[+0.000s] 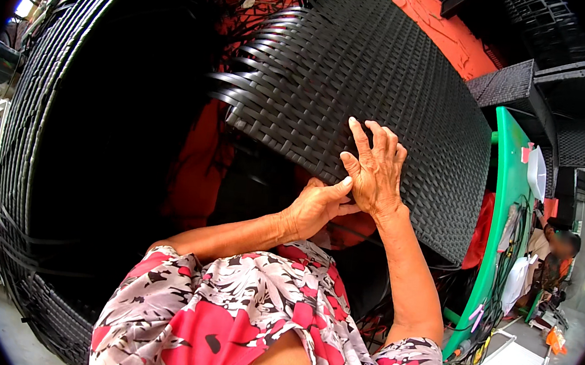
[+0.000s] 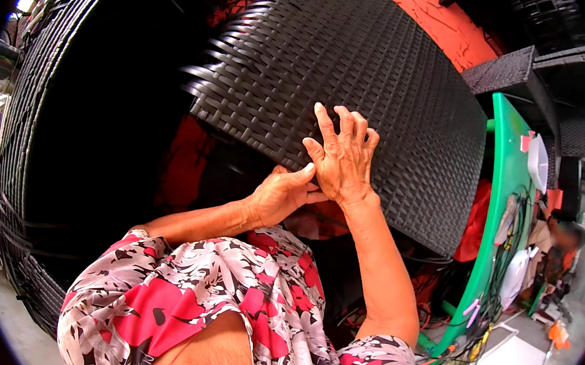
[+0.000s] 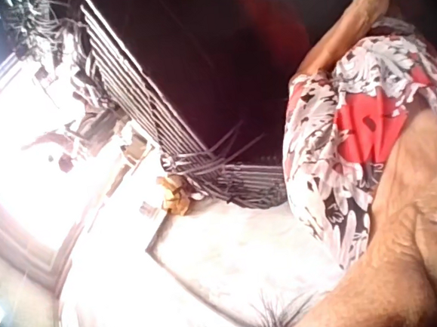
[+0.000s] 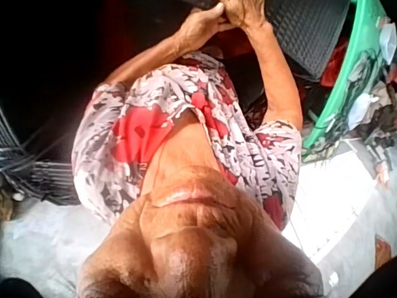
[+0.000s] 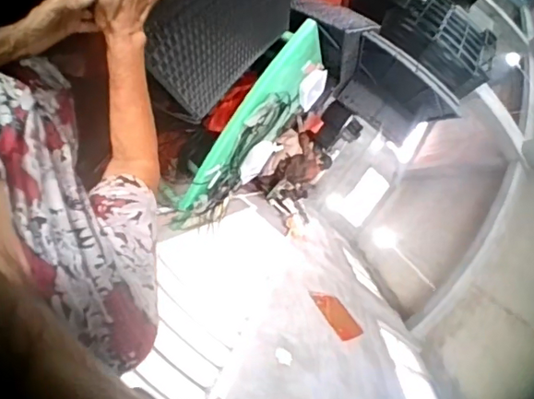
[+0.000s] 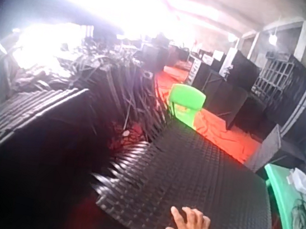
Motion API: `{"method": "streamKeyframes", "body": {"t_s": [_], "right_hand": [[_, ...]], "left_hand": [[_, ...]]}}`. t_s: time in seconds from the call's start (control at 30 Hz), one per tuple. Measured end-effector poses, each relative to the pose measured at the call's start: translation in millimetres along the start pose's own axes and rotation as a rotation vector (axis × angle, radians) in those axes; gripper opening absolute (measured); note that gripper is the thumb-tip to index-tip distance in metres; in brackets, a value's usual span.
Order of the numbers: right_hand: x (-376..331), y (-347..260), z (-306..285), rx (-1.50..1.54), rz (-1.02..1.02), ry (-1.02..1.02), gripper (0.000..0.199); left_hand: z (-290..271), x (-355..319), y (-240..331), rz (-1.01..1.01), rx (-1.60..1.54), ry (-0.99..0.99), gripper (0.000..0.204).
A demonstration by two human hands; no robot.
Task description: The person weaves black synthetic strips into a flat furniture panel, pulling the strips through the grid by hand and trimming the ends using pink shears.
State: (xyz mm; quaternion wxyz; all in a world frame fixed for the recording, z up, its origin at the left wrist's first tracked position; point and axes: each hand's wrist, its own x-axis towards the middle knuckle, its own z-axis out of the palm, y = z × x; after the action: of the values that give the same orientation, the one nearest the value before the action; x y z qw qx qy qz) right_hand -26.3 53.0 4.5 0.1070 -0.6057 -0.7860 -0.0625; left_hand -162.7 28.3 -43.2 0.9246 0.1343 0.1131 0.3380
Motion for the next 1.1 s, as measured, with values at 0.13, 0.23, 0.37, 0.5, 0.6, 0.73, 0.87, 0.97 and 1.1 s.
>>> {"method": "streamKeyframes", "body": {"t_s": [0.13,0.23,0.37,0.5,0.6,0.73,0.87,0.97,1.1], "right_hand": [[28,18,17,-0.005,-0.001,0.135,0.054],[36,21,23,-0.01,0.046,0.117,0.055],[53,13,19,0.059,0.022,0.137,0.071],[92,-42,7,0.289,0.026,-0.088,0.094],[119,-61,37,0.264,0.081,-0.102,0.094],[122,-62,45,0.273,0.109,-0.145,0.089],[127,-56,47,0.297,0.131,-0.147,0.088],[126,-53,49,0.352,0.118,-0.121,0.091],[141,-48,40,0.364,0.081,0.032,0.093]], "left_hand": [[19,-8,-6,-0.01,-0.033,0.155,0.04],[1,-2,-8,-0.018,-0.04,0.061,0.043],[1,-20,19,0.118,0.007,0.131,0.043],[-20,-19,68,0.264,-0.122,0.17,0.051],[-8,-16,65,0.33,-0.168,0.205,0.051],[-2,-21,65,0.311,-0.166,0.23,0.048],[0,-19,64,0.318,-0.166,0.227,0.048],[-1,-20,65,0.319,-0.156,0.227,0.047],[1,-23,61,0.299,-0.122,0.21,0.047]]}}
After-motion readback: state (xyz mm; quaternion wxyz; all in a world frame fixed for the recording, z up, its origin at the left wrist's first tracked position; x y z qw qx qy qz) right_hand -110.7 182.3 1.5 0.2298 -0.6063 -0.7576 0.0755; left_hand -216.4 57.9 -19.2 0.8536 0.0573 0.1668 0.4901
